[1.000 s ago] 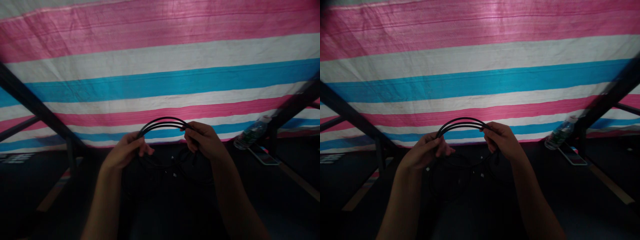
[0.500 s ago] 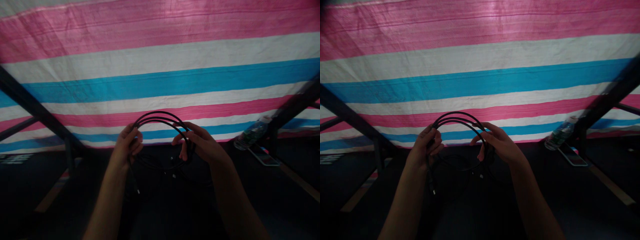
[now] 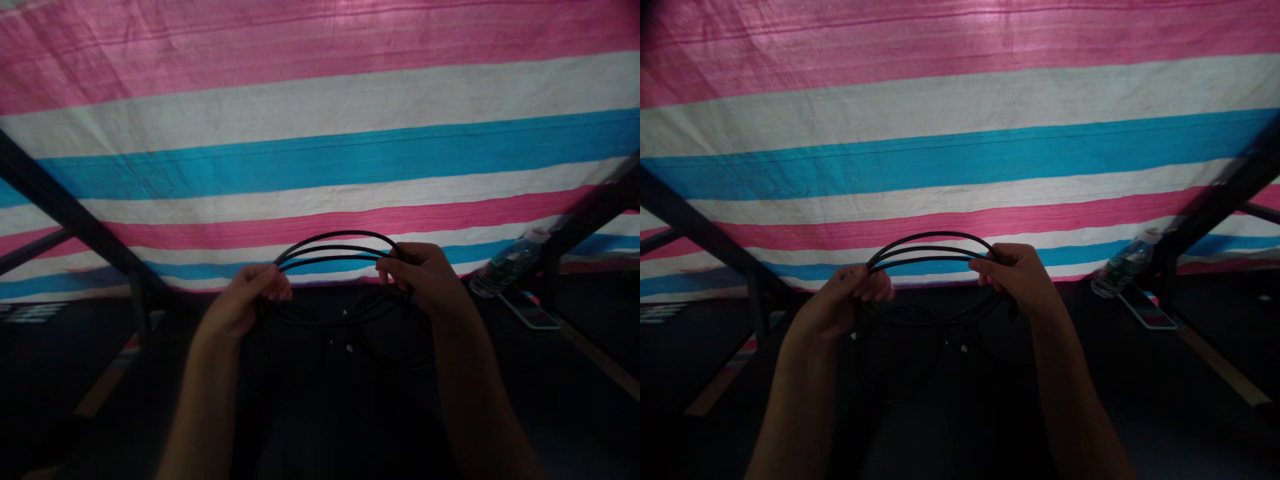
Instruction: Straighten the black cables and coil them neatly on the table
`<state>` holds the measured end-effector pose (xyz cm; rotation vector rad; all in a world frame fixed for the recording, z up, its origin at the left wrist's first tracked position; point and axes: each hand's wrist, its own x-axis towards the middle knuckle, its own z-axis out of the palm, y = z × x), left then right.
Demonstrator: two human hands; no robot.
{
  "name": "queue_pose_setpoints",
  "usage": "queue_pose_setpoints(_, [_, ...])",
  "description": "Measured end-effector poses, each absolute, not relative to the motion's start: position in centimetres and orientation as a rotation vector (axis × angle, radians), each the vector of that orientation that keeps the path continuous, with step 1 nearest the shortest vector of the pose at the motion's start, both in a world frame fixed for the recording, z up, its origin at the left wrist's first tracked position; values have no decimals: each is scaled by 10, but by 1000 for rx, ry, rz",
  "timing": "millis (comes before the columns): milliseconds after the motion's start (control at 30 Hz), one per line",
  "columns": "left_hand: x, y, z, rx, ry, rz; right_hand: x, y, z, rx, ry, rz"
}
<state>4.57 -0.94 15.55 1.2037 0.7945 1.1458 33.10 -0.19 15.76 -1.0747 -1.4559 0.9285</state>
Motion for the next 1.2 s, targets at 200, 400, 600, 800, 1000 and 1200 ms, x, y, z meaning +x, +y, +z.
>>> queue_pose_setpoints(200, [49,-12,163,1124,753,1231,326,3,148,-1007,-1515,988])
queue_pose_setpoints(400, [55,-9,165,943,768,1430,315,2,148,-793,-1286,1221])
queue_pose_setpoints(600, [62,-9,167,708,664,1534,301,-3,149,-645,-1221,1251])
queue_pose_setpoints(800, [41,-21,154,614,703,1593,260,-13,131,-598,-1086,1370])
queue_pose_setpoints(1000, [19,-53,73,614,1057,1643,222,-31,60,-896,-970,1354])
queue_pose_setpoints(1200, [11,-71,-17,903,1768,1600,187,-37,-36,-1262,-1048,1098])
